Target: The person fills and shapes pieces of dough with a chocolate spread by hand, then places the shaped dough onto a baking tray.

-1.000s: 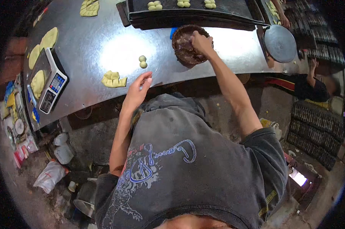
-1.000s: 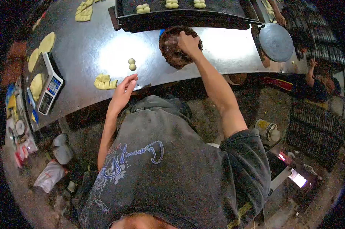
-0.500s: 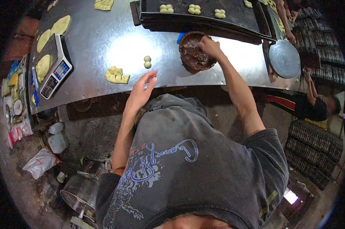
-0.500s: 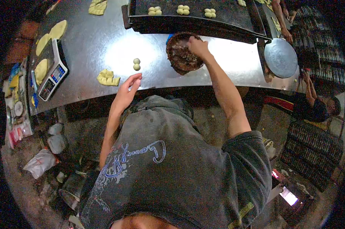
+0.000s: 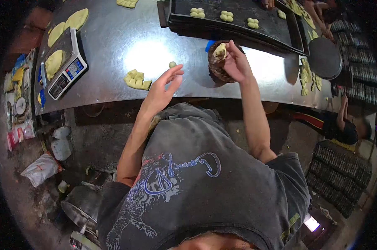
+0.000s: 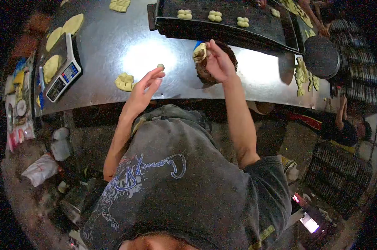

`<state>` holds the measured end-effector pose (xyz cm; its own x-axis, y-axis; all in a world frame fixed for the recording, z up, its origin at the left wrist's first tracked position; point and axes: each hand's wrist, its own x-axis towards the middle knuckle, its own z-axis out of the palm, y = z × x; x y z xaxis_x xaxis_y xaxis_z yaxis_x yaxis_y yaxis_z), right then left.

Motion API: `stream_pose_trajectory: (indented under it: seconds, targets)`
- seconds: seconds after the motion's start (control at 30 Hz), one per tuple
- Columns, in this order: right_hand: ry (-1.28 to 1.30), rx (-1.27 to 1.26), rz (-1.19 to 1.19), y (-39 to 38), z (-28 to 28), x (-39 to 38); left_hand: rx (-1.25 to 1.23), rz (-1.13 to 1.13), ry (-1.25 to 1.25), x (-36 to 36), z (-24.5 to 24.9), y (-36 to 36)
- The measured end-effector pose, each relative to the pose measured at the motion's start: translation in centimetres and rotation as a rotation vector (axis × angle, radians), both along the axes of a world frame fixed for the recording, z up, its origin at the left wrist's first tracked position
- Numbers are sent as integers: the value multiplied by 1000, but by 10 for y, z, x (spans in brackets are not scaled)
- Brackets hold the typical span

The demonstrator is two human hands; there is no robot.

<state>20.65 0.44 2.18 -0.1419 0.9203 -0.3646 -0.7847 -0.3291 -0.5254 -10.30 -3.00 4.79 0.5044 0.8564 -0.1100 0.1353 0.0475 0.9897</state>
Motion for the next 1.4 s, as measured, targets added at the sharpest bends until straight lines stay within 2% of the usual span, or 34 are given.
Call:
stream_pose_trajectory:
  seconds: [0.07, 0.1, 0.17, 0.2, 0.27, 0.3, 0.4, 0.43, 0.53, 0.57, 0.67, 0.7, 0.73, 0.77, 0.83, 0.9, 0.93, 1.0, 1.03, 1.1, 1.17, 1.2, 1.27, 1.3, 1.4]
  targets:
    - [67, 127, 120, -15, 18, -42, 106, -25, 9, 4, 12, 5]
    - [193, 217, 195, -19, 14, -60, 184, -22, 23, 7, 14, 7]
    - [137, 139, 68, -33, 39, -109, 254, -42, -8, 7, 25, 16]
    - [89, 126, -12, -34, 52, -127, 200, 72, -42, 6, 24, 17]
    - [-46, 207, -27, -33, 63, -140, 84, 295, -113, 5, 21, 19]
    - [-112, 246, -35, -32, 67, -144, 92, 327, -171, 2, 24, 22]
    - [-412, 341, -130, -33, 72, -154, 121, 320, -222, 1, 36, 28]
    - [-609, 407, -182, -32, 70, -156, 100, 332, -261, 2, 35, 29]
    - [-955, 441, -76, -35, 77, -151, 149, 293, -237, -1, 49, 32]
    - [-842, 335, 70, -37, 84, -146, 214, 262, -239, -1, 50, 32]
    - [-425, 189, 262, -36, 81, -126, 408, 182, -190, -4, 47, 36]
    - [-525, 175, 216, -37, 83, -125, 474, 171, -133, -5, 48, 38]
    - [-579, 212, 137, -39, 83, -128, 540, 161, -72, -4, 51, 38]
    - [-633, 249, 57, -42, 84, -134, 355, 213, -120, 1, 55, 31]
    - [-716, 344, -90, -47, 86, -145, 324, 292, -194, 11, 61, 31]
    - [-958, 530, -179, -52, 84, -150, 261, 374, -276, 21, 60, 30]
    - [-1078, 624, -228, -53, 82, -151, 211, 355, -350, 22, 59, 28]
    - [-1084, 676, -234, -54, 85, -147, 105, 318, -500, 21, 56, 26]
    - [-1092, 727, -214, -55, 88, -144, 210, 344, -360, 19, 48, 27]
    - [-1160, 838, -174, -57, 98, -141, 530, 439, -246, 29, 43, 30]
    - [-1285, 960, -138, -63, 112, -140, 502, 396, -134, 27, 41, 33]
    - [-1264, 912, -130, -65, 112, -140, 489, 373, -77, 26, 41, 35]
    - [-1223, 818, -109, -65, 113, -142, -17, 158, -112, 12, 47, 19]
    - [-1186, 753, -51, -64, 101, -136, -106, 267, -60, 16, 50, 12]
    - [-1002, 445, 115, -55, 93, -123, 219, 346, -185, 24, 57, -4]
